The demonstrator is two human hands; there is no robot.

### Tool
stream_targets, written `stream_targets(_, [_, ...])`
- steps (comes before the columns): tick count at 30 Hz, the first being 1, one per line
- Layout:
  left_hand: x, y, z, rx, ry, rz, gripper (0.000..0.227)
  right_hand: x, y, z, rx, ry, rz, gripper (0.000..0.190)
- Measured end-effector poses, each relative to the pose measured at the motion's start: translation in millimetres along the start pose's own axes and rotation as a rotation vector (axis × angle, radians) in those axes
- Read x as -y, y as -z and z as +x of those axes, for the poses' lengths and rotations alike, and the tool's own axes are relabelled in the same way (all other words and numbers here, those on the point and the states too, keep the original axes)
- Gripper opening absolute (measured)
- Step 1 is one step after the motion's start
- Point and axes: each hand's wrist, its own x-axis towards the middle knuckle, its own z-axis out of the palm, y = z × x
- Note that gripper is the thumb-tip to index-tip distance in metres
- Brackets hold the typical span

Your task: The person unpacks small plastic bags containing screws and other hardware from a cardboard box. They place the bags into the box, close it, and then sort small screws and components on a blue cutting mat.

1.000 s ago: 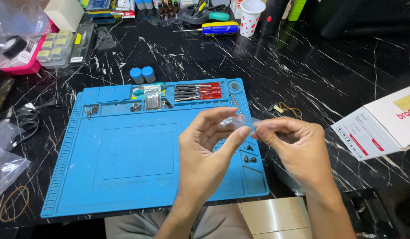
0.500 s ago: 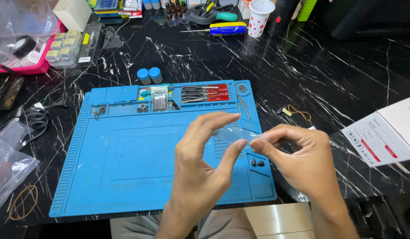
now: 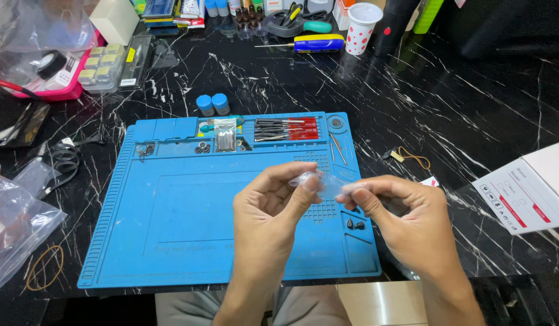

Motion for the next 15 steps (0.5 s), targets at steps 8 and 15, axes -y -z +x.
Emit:
stream_targets(8, [-9, -9, -9, -0.035, -0.236, 0.336, 0.008, -1, -1, -2, 0.069, 0.027, 0.035, 0.042])
stream_targets(15, [-5, -15, -13, 0.012, -0.216, 0.387, 0.006, -12, -12, -9, -0.037, -0.011, 0.034, 0.013])
